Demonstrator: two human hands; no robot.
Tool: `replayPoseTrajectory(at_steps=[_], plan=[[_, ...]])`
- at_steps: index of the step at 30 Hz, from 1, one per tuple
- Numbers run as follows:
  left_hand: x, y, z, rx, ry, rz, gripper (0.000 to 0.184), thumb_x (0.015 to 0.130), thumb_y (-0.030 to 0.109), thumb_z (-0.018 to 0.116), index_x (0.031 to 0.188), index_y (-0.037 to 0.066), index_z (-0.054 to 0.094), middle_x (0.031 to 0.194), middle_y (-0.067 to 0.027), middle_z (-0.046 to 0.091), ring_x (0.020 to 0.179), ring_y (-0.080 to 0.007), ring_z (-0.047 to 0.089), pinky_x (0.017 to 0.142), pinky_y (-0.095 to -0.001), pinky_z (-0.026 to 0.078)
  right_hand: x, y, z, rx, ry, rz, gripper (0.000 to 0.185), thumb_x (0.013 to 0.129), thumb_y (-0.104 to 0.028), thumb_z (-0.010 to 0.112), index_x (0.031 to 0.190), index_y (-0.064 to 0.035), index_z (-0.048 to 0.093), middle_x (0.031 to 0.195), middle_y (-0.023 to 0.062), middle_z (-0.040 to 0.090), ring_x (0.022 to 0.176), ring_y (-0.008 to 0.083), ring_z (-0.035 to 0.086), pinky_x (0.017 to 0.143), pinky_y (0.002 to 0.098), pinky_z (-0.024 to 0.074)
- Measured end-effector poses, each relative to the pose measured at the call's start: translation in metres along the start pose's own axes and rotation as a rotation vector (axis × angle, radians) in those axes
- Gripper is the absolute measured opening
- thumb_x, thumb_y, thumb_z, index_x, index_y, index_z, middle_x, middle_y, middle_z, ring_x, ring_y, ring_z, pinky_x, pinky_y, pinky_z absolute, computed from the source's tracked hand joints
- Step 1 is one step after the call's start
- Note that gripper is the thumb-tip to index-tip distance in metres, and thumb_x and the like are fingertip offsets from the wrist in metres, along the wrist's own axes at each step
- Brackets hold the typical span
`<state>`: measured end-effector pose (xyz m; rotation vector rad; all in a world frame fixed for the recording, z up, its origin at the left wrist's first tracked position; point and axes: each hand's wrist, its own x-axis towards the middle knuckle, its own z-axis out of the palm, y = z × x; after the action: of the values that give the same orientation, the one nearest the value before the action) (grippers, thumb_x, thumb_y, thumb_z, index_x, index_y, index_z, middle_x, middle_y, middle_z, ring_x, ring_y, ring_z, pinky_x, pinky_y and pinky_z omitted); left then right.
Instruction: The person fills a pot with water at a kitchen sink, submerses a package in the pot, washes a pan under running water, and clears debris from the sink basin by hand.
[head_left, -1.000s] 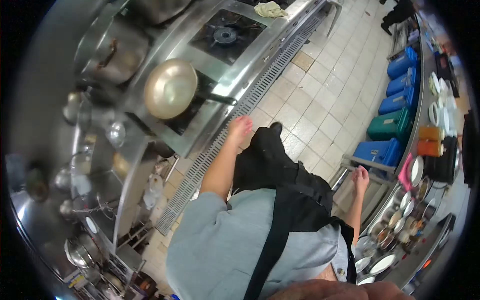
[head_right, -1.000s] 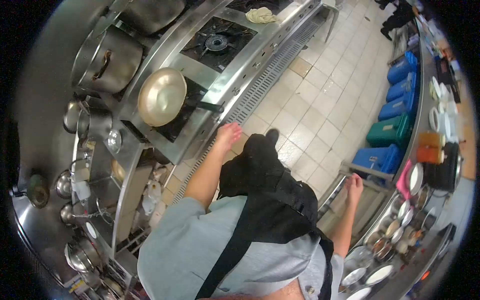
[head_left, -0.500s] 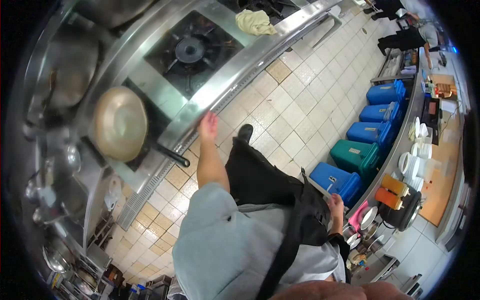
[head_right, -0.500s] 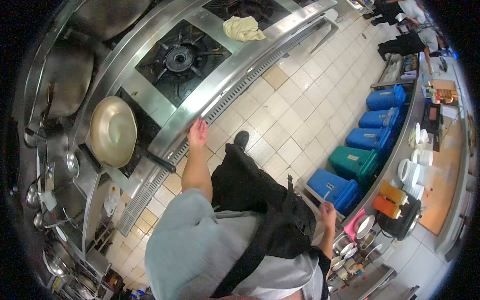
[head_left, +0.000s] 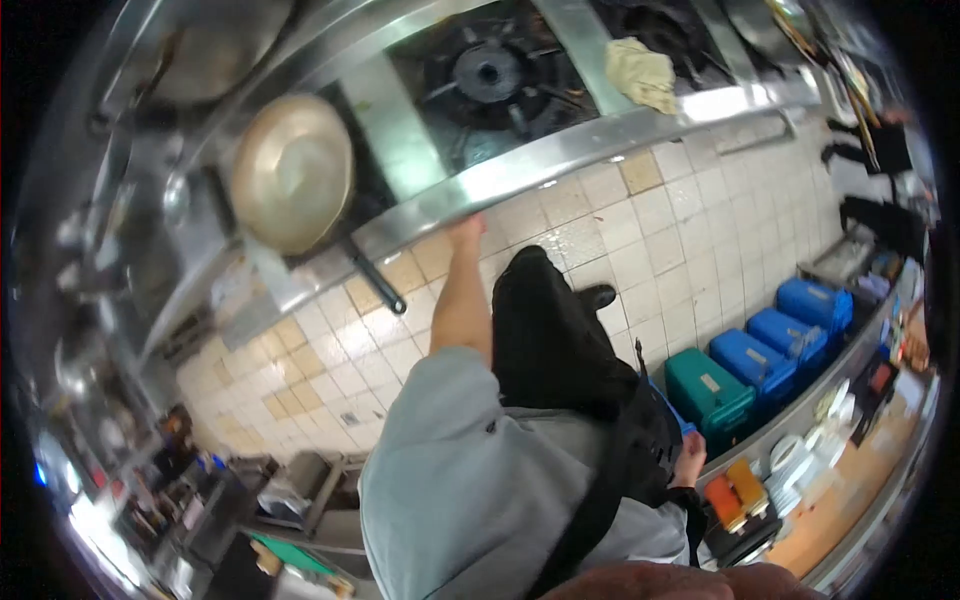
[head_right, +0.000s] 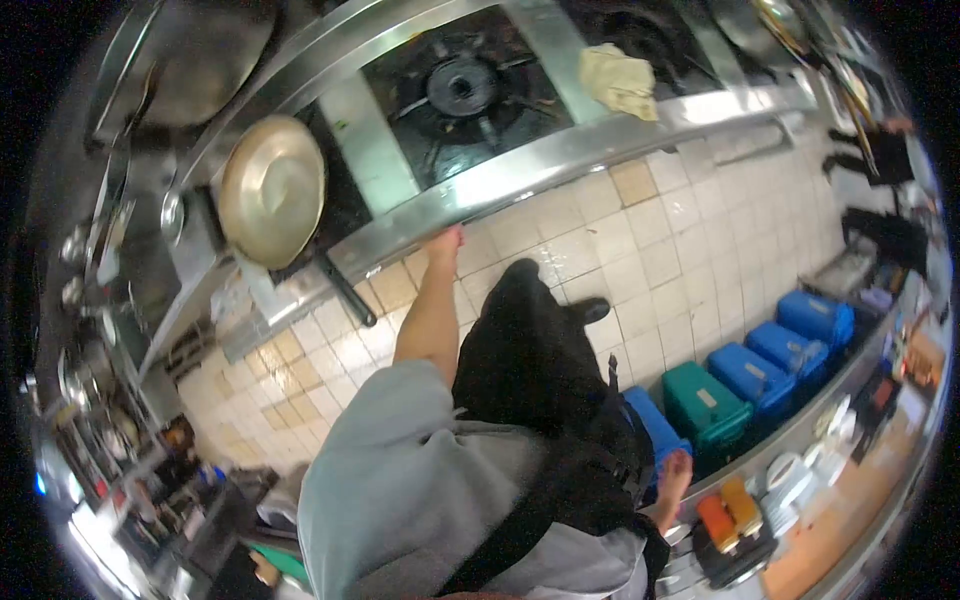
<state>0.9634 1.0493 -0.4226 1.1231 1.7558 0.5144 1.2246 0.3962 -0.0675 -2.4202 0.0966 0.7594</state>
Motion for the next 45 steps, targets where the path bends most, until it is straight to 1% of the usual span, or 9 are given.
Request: replayPoseTrajectory(at_steps=[7, 12, 17, 20, 25, 29, 40, 42, 45], plan=[[-0.055, 0.064, -0.001, 0.211, 0.259, -0.217, 0.066, 0.080, 0.041, 0.072, 0.128, 0.001, 0.052, 0.119, -0.0141, 0.068, 0.102, -0.0306, 0.068, 0.089, -0.0445, 0.053, 0.152, -0.123, -0.149, -0.100, 0.177, -0.174, 0.043, 0.097, -0.025, 0.063, 0.134, -0.0091, 0.049, 0.112, 0.0004, 0.058, 0.093, 0.0123, 0.055, 0.072, 0.0282, 0.0468], [-0.107, 0.096, 0.026, -0.426, 0.312, -0.522, 0.059, 0.080, 0.026, 0.079, 0.120, -0.008, 0.054, 0.079, -0.0132, 0.061, 0.056, -0.0168, 0.056, 0.041, -0.0340, 0.043, 0.278, -0.216, -0.209, 0.020, 0.292, -0.421, 0.060, 0.094, -0.035, 0.068, 0.141, -0.0074, 0.042, 0.121, 0.0049, 0.056, 0.103, 0.0166, 0.054, 0.085, 0.0366, 0.0459], [-0.151, 0.105, 0.111, -0.646, -0.206, -0.330, 0.027, 0.084, 0.024, 0.076, 0.085, 0.003, 0.059, 0.071, -0.0065, 0.056, 0.055, -0.0162, 0.054, 0.046, -0.0307, 0.044, 0.380, -0.284, -0.247, 0.035, 0.300, -0.597, 0.067, 0.092, -0.036, 0.071, 0.142, -0.0049, 0.040, 0.126, 0.0087, 0.056, 0.105, 0.0178, 0.054, 0.082, 0.0338, 0.0456], [-0.163, 0.147, 0.143, -0.737, -0.262, -0.335, 0.026, 0.084, 0.026, 0.077, 0.077, 0.007, 0.060, 0.067, -0.0032, 0.054, 0.061, -0.0157, 0.056, 0.052, -0.0283, 0.046, 0.429, -0.309, -0.267, 0.066, 0.387, -0.515, 0.038, 0.089, -0.036, 0.074, 0.099, -0.0066, 0.052, 0.078, 0.0024, 0.060, 0.057, 0.0094, 0.048, 0.047, 0.0248, 0.0365], [-0.123, 0.184, 0.204, -0.709, -0.285, -0.218, 0.035, 0.076, 0.024, 0.083, 0.096, 0.002, 0.064, 0.073, -0.0035, 0.061, 0.057, -0.0154, 0.055, 0.049, -0.0301, 0.047, 0.445, -0.347, -0.304, -0.056, 0.201, -0.674, 0.069, 0.088, -0.037, 0.073, 0.134, 0.0066, 0.046, 0.115, 0.0163, 0.065, 0.093, 0.0213, 0.066, 0.074, 0.0305, 0.0551], [-0.120, 0.236, 0.224, -0.662, -0.341, -0.173, 0.024, 0.080, 0.025, 0.079, 0.081, 0.007, 0.064, 0.073, -0.0018, 0.062, 0.063, -0.0117, 0.056, 0.055, -0.0243, 0.043, 0.429, -0.336, -0.323, -0.195, 0.531, -0.521, 0.091, 0.087, -0.044, 0.074, 0.147, 0.0087, 0.031, 0.148, 0.0240, 0.038, 0.132, 0.0311, 0.041, 0.111, 0.0414, 0.0329], [-0.097, 0.218, 0.258, -0.783, -0.399, -0.530, 0.013, 0.081, 0.016, 0.077, 0.083, 0.009, 0.066, 0.072, -0.0027, 0.067, 0.058, -0.0103, 0.063, 0.044, -0.0228, 0.041, 0.402, -0.255, -0.328, -0.676, 0.409, -0.627, 0.078, 0.087, -0.047, 0.072, 0.143, -0.0046, 0.039, 0.142, 0.0145, 0.041, 0.124, 0.0295, 0.045, 0.090, 0.0576, 0.0442], [-0.107, 0.235, 0.240, -0.687, -0.507, -0.527, 0.015, 0.083, 0.021, 0.076, 0.082, 0.011, 0.066, 0.073, -0.0014, 0.068, 0.060, -0.0083, 0.064, 0.042, -0.0206, 0.037, 0.374, -0.303, -0.278, 0.286, 0.470, -0.284, 0.070, 0.089, -0.046, 0.070, 0.141, -0.0090, 0.043, 0.140, 0.0145, 0.043, 0.125, 0.0303, 0.044, 0.091, 0.0560, 0.0431], [-0.105, 0.231, 0.241, -0.650, -0.504, -0.512, 0.016, 0.084, 0.026, 0.076, 0.083, 0.013, 0.066, 0.072, 0.0004, 0.067, 0.060, -0.0057, 0.061, 0.041, -0.0198, 0.032, 0.396, -0.286, -0.277, 0.251, 0.345, -0.404, 0.067, 0.089, -0.045, 0.070, 0.137, -0.0025, 0.049, 0.130, 0.0164, 0.054, 0.114, 0.0283, 0.055, 0.087, 0.0442, 0.0495]])
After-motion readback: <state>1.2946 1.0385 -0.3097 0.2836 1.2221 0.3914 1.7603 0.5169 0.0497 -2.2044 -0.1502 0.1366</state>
